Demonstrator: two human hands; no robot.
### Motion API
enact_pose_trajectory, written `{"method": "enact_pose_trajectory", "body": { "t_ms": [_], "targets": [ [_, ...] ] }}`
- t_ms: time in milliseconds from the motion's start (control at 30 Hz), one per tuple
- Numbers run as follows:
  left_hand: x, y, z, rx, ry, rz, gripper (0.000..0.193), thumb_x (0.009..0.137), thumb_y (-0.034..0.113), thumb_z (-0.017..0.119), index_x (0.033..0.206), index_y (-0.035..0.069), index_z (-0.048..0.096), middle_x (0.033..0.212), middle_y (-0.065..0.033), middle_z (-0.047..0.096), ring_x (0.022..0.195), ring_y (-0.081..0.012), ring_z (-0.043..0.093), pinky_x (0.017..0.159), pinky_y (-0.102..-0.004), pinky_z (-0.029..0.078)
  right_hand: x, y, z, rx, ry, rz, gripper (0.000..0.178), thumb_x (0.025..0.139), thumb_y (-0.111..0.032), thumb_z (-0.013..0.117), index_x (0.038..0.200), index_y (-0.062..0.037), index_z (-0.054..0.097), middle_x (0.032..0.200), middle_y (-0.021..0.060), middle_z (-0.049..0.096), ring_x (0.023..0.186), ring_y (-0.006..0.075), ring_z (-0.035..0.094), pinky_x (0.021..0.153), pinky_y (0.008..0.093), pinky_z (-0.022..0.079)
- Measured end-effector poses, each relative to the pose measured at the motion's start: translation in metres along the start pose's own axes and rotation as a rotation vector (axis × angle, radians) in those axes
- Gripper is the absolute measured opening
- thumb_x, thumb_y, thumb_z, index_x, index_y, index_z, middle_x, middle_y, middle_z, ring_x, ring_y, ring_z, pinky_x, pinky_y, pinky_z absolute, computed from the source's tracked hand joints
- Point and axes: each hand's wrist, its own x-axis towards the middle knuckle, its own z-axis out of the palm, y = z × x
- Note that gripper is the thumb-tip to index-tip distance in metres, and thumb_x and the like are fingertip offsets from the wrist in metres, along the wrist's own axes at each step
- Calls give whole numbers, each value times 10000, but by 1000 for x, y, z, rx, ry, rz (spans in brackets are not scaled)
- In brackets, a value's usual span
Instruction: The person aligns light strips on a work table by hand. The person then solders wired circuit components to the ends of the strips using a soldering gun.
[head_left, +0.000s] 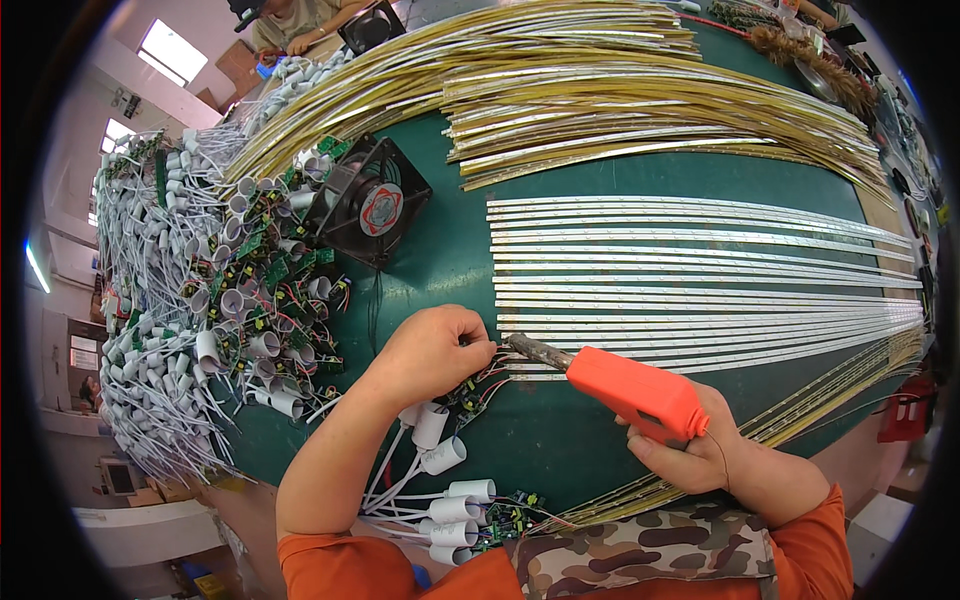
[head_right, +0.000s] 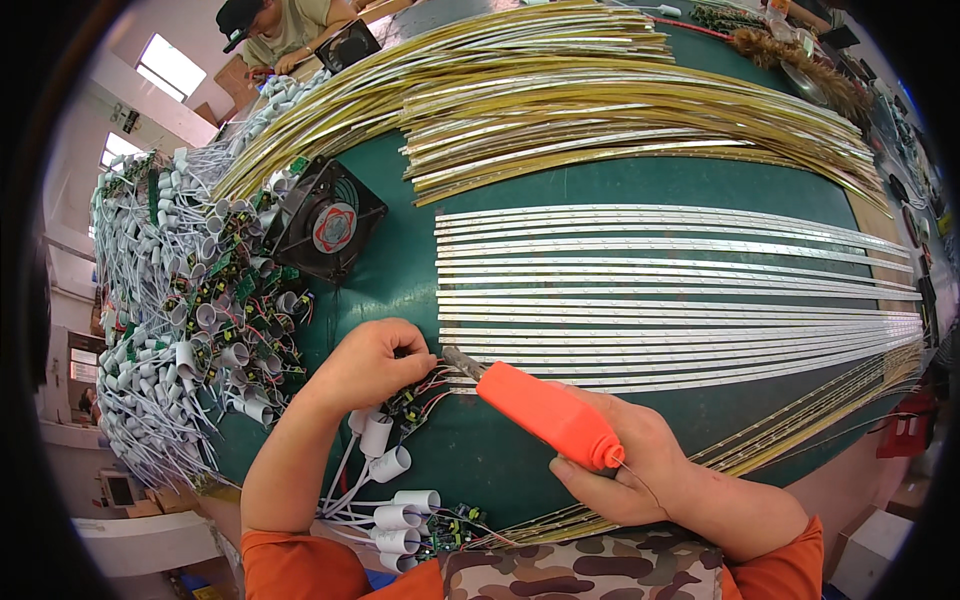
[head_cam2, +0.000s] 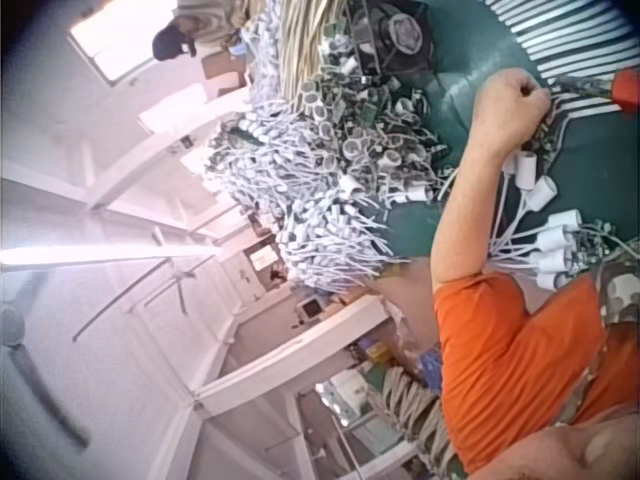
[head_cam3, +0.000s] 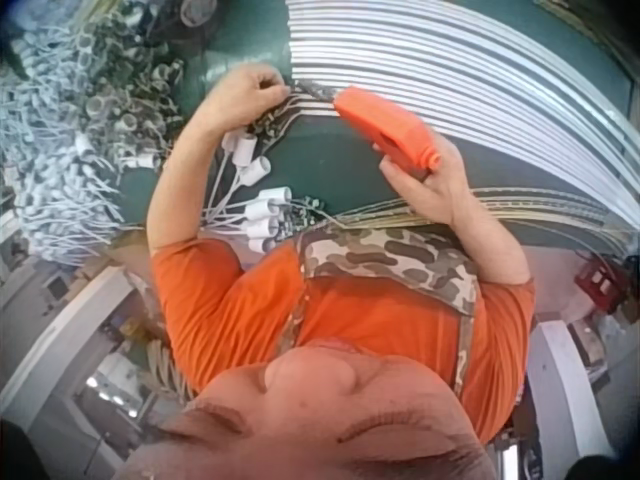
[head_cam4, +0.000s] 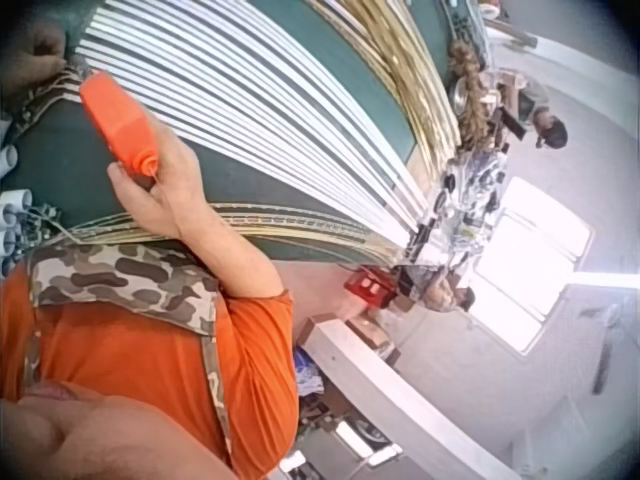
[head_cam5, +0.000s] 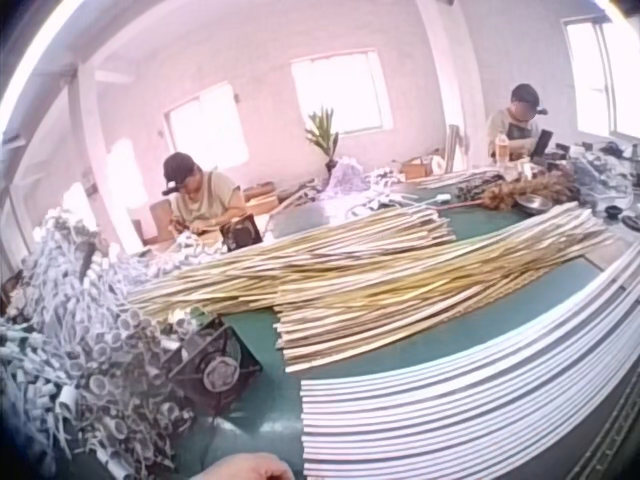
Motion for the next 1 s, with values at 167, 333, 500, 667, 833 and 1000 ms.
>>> {"method": "enact_pose_trajectory", "body": {
  "t_ms": [167, 333, 500, 667, 833, 1000],
  "targets": [
    [1, -3, 2, 20, 25, 35, 167, 790, 140, 675, 737, -13, 633, 685, -69, 599, 629, -139, 538, 586, -304, 441, 1, -1, -2, -15, -24, -21, 509, 800, -81, 673, 1273, 19, 514, 1158, 170, 617, 978, 294, 647, 847, 352, 509],
    [1, 3, 0, 27, 3, -8, 200, 750, 194, 641, 737, -6, 635, 748, -153, 635, 693, -297, 615, 652, -379, 484, -1, 2, -2, -59, -30, -46, 511, 799, -90, 676, 1271, 21, 514, 1164, 176, 614, 984, 305, 648, 850, 350, 512],
    [2, 0, 1, 42, 25, 22, 166, 776, 138, 667, 725, -15, 627, 680, -78, 599, 629, -148, 546, 587, -309, 443, 0, -3, -2, -35, -27, 10, 523, 793, -88, 681, 1276, 24, 512, 1165, 177, 615, 982, 299, 653, 840, 349, 517],
    [2, -1, 2, 30, 27, 13, 171, 776, 140, 671, 724, -16, 625, 680, -80, 598, 625, -150, 545, 584, -312, 443, -1, -2, -5, -91, -25, -65, 536, 788, -86, 686, 1283, 19, 510, 1165, 173, 617, 982, 303, 652, 843, 347, 518],
    [2, 1, 1, 42, 7, -16, 191, 732, 188, 638, 739, -3, 642, 754, -153, 638, 696, -298, 617, 659, -379, 488, -1, 1, -5, -103, -12, -118, 541, 787, -85, 687, 1287, 16, 506, 1155, 172, 619, 974, 298, 653, 839, 345, 516],
    [1, 5, 0, 38, 1, -38, 195, 728, 191, 638, 737, -4, 639, 754, -153, 638, 696, -301, 616, 658, -382, 486, -2, 4, -1, 16, -16, -15, 557, 789, -81, 690, 1299, 13, 488, 1108, 161, 632, 930, 295, 658, 806, 340, 518]
  ]
}}
